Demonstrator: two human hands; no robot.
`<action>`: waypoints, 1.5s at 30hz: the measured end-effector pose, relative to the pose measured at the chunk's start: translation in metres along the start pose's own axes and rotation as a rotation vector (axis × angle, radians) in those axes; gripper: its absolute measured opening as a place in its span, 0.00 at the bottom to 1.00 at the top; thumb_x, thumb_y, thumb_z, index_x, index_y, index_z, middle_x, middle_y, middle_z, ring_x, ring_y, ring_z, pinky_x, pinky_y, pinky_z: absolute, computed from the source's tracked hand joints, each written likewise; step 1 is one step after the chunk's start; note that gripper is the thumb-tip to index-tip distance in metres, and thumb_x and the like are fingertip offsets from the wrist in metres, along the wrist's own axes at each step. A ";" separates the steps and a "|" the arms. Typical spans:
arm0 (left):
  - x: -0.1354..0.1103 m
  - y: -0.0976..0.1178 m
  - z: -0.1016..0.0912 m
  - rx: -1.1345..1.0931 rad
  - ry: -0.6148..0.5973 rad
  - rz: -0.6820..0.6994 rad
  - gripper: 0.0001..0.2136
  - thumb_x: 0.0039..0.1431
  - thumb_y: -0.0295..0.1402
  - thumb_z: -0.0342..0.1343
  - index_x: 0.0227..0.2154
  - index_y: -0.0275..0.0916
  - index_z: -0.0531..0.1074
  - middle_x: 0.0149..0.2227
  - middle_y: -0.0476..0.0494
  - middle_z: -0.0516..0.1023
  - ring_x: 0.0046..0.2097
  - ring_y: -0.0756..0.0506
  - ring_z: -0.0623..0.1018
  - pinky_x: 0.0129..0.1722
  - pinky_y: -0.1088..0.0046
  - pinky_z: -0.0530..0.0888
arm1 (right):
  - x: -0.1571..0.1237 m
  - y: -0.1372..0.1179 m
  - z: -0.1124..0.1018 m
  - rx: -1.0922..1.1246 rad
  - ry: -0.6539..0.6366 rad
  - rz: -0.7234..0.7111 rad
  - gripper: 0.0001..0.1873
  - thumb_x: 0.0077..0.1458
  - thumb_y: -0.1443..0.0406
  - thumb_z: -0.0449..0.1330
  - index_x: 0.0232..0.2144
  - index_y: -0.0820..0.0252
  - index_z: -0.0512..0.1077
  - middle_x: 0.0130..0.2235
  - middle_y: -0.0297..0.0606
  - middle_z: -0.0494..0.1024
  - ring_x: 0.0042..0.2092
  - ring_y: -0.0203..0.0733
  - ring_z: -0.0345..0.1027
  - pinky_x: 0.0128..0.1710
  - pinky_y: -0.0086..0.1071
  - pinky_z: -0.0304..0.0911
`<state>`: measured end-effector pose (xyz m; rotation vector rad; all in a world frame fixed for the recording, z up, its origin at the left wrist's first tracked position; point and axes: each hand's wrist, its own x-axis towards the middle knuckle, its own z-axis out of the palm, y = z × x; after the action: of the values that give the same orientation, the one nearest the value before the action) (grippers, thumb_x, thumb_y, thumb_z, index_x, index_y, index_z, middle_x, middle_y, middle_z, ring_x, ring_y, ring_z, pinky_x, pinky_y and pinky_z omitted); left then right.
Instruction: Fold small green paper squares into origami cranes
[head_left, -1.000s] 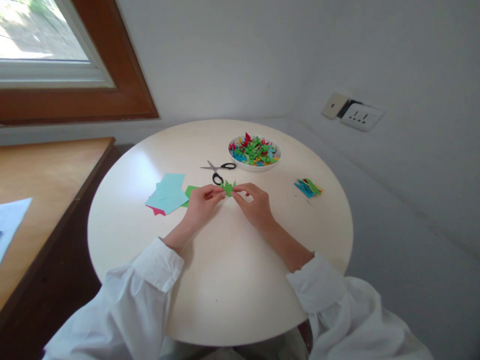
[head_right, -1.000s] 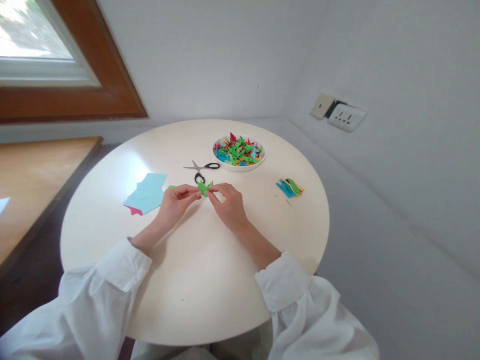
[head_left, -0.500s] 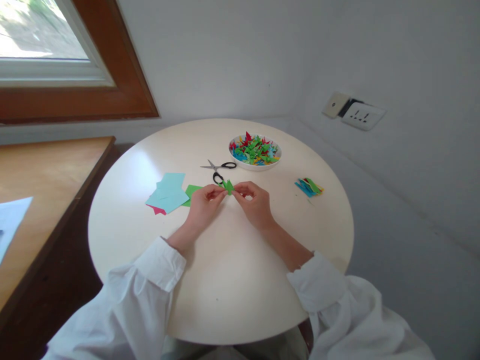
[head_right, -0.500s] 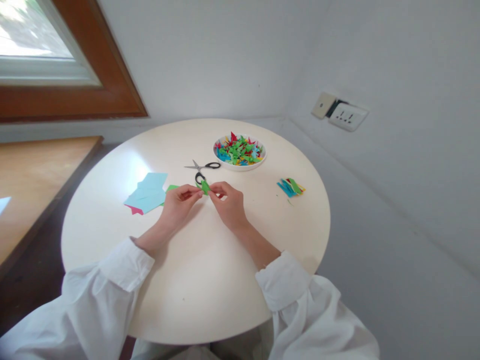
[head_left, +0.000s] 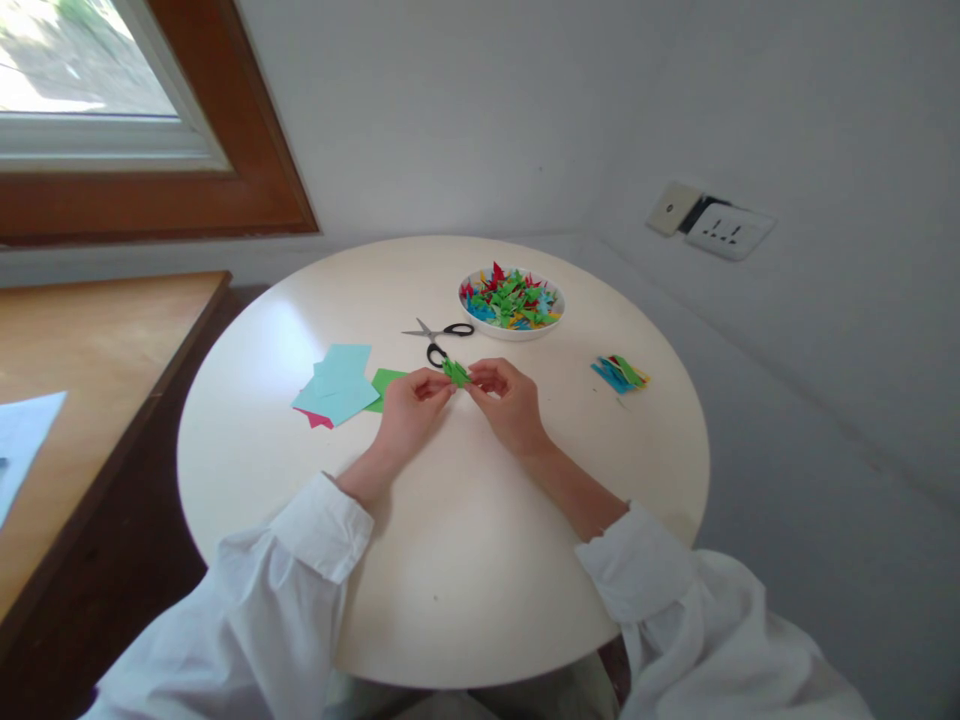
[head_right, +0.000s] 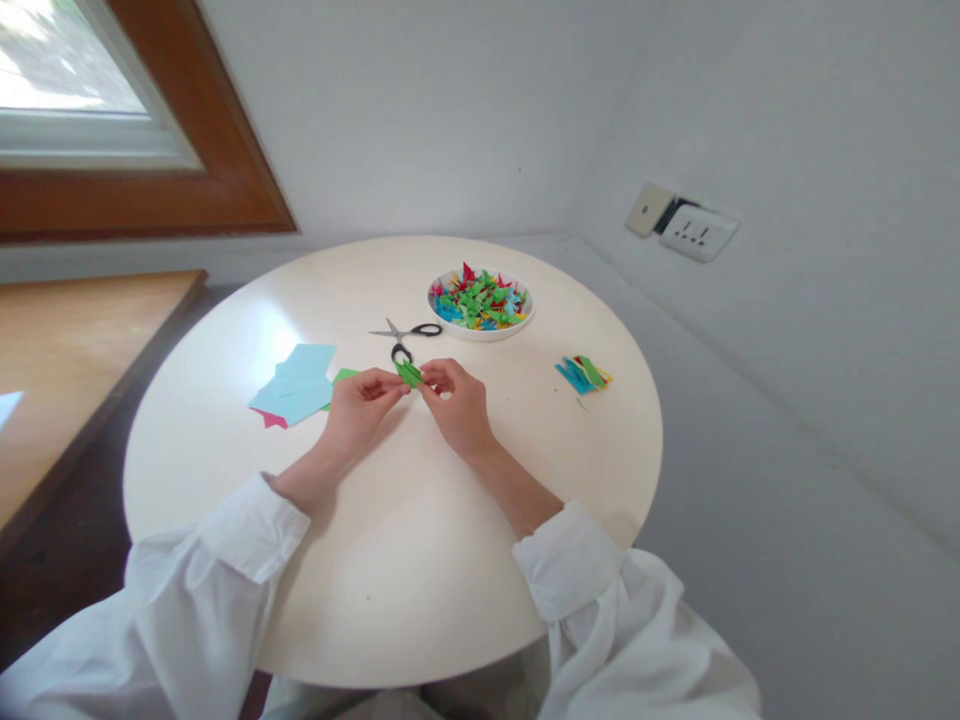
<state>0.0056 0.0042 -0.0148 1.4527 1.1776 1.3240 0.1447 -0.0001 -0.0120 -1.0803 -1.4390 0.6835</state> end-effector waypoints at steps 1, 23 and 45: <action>0.000 0.000 0.000 -0.006 0.002 -0.001 0.06 0.43 0.31 0.60 0.25 0.34 0.73 0.27 0.44 0.78 0.30 0.48 0.76 0.34 0.71 0.71 | 0.000 0.000 0.000 0.008 0.001 0.003 0.08 0.44 0.64 0.62 0.29 0.58 0.69 0.30 0.36 0.77 0.31 0.39 0.72 0.32 0.32 0.67; -0.001 0.004 0.001 -0.122 -0.014 -0.021 0.09 0.41 0.32 0.62 0.27 0.35 0.71 0.26 0.47 0.75 0.28 0.50 0.74 0.31 0.73 0.70 | 0.000 0.001 -0.001 -0.001 -0.018 -0.005 0.11 0.44 0.64 0.61 0.34 0.57 0.73 0.33 0.36 0.79 0.32 0.39 0.71 0.33 0.33 0.64; -0.001 0.006 -0.001 -0.030 0.023 0.040 0.06 0.43 0.32 0.60 0.25 0.35 0.72 0.28 0.45 0.76 0.33 0.47 0.75 0.38 0.70 0.71 | 0.001 0.001 -0.001 0.044 -0.060 0.034 0.05 0.45 0.62 0.61 0.26 0.58 0.72 0.30 0.35 0.77 0.34 0.40 0.70 0.34 0.33 0.63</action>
<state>0.0052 0.0022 -0.0093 1.4493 1.1439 1.3835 0.1460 0.0009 -0.0124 -1.0603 -1.4532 0.7743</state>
